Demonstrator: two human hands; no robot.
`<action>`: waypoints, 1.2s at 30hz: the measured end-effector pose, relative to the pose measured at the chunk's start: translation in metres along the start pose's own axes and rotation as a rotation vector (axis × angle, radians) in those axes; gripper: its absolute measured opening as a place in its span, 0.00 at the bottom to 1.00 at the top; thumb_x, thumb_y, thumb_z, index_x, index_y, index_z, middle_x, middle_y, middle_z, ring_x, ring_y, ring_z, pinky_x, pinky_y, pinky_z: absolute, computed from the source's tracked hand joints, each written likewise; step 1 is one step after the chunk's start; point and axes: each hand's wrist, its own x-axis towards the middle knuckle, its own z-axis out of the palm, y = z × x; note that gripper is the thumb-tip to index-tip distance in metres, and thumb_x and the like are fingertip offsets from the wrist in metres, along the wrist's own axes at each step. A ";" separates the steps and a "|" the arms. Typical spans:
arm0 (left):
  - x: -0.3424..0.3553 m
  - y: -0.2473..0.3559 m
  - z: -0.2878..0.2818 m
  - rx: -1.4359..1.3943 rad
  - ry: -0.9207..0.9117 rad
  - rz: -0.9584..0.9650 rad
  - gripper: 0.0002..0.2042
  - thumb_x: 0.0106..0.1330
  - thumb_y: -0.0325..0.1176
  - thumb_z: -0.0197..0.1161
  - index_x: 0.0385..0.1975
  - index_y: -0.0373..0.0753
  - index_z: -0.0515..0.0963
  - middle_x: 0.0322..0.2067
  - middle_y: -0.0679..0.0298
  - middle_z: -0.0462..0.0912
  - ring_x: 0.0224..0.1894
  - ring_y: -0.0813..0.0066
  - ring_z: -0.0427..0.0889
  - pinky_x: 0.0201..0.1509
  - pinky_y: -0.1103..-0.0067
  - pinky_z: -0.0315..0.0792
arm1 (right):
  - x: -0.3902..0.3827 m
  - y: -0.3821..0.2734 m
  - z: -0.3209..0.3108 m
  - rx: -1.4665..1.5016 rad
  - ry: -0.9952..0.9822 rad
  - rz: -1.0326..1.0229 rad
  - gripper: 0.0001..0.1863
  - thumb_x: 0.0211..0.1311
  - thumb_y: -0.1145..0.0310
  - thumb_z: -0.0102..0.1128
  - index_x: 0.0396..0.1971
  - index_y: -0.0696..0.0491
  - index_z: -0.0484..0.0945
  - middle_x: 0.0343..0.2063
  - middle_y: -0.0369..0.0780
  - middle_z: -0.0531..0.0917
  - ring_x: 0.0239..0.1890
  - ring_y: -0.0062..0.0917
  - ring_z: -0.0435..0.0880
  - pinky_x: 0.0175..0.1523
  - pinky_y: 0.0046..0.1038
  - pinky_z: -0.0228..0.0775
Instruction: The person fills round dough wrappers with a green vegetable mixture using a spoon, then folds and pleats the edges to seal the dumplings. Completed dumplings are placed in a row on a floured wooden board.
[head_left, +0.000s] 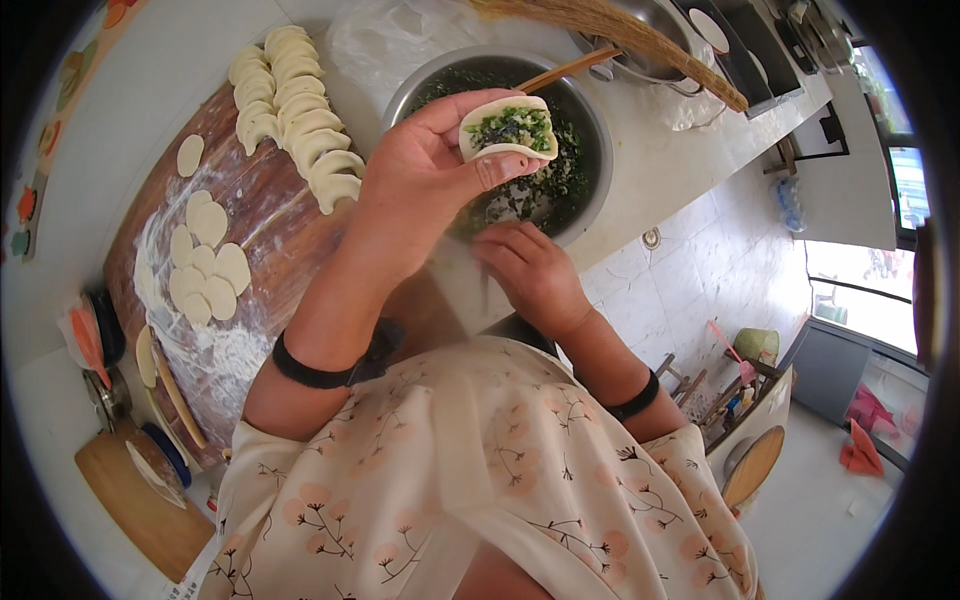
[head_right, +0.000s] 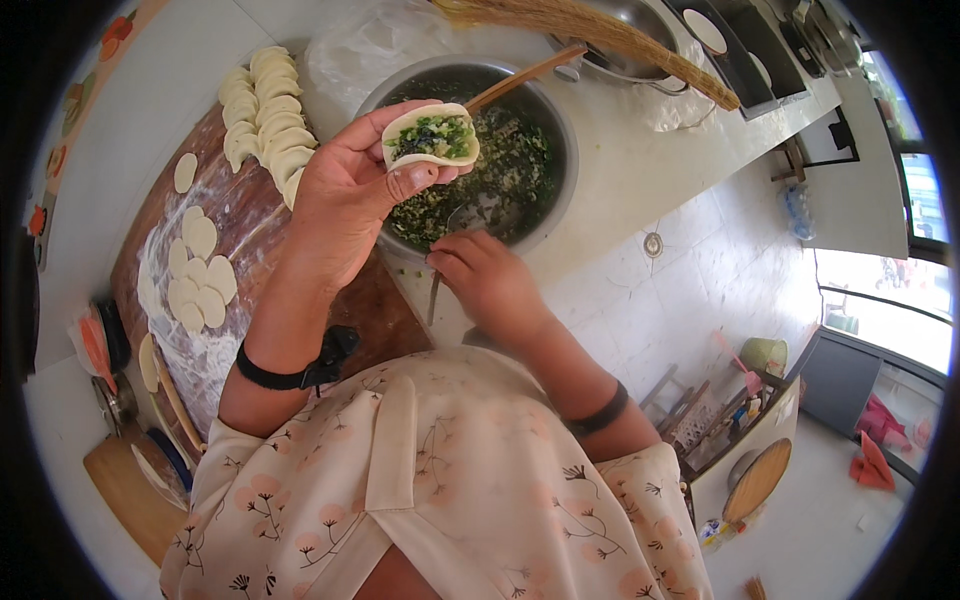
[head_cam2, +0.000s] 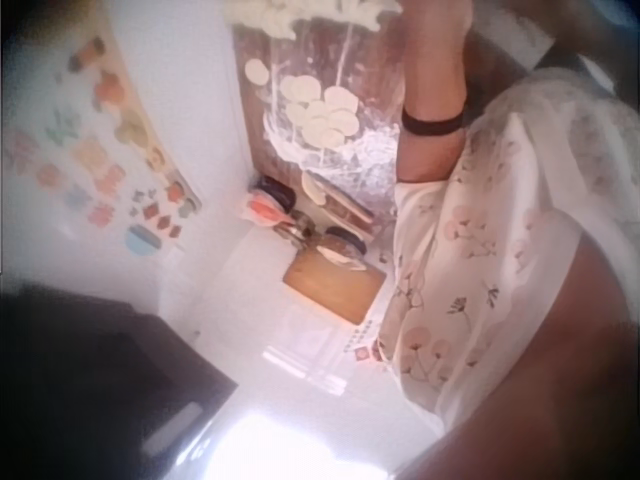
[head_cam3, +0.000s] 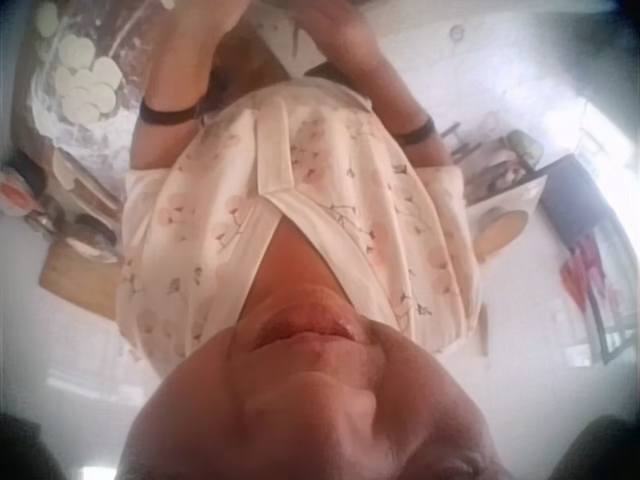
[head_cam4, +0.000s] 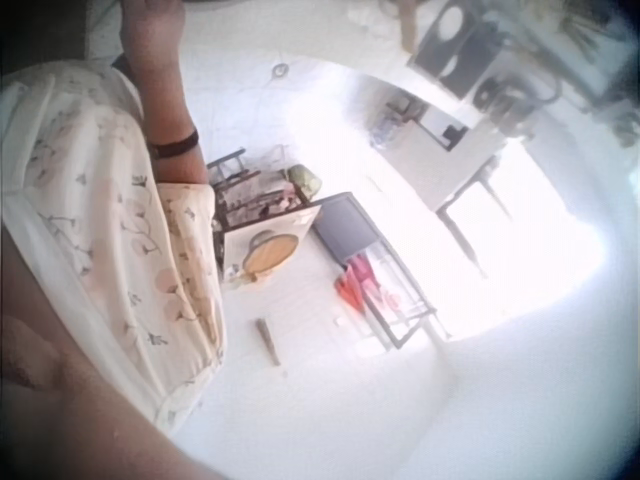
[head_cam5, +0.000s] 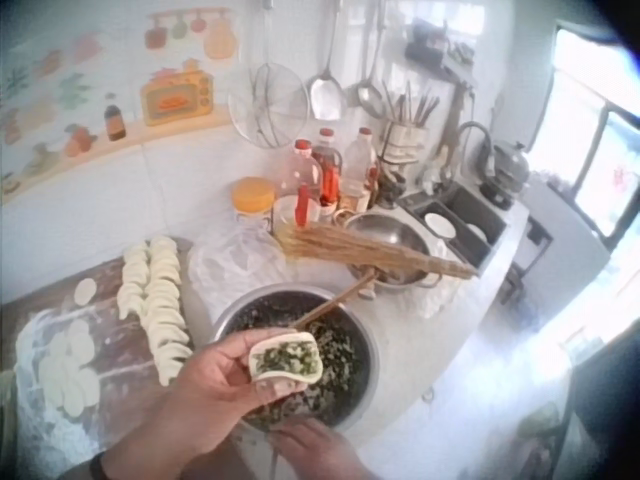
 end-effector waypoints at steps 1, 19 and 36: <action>0.000 0.000 0.000 0.014 0.007 -0.005 0.24 0.62 0.24 0.67 0.58 0.28 0.70 0.50 0.55 0.80 0.48 0.69 0.82 0.56 0.76 0.78 | 0.001 0.001 -0.004 -0.006 0.005 -0.009 0.13 0.48 0.79 0.64 0.37 0.56 0.79 0.42 0.41 0.81 0.43 0.36 0.81 0.46 0.33 0.77; 0.002 -0.011 -0.005 0.023 -0.024 -0.072 0.19 0.63 0.20 0.65 0.55 0.32 0.74 0.46 0.64 0.81 0.48 0.81 0.77 0.53 0.83 0.75 | 0.069 0.009 -0.054 -0.056 0.442 -0.184 0.18 0.44 0.77 0.71 0.40 0.53 0.83 0.44 0.39 0.81 0.47 0.37 0.79 0.50 0.35 0.74; 0.003 -0.011 -0.012 -0.048 -0.036 -0.092 0.18 0.65 0.21 0.62 0.55 0.30 0.73 0.50 0.57 0.81 0.51 0.75 0.80 0.57 0.79 0.75 | 0.061 0.023 -0.063 0.244 0.470 0.057 0.11 0.47 0.79 0.71 0.31 0.55 0.80 0.37 0.41 0.81 0.39 0.33 0.82 0.42 0.28 0.75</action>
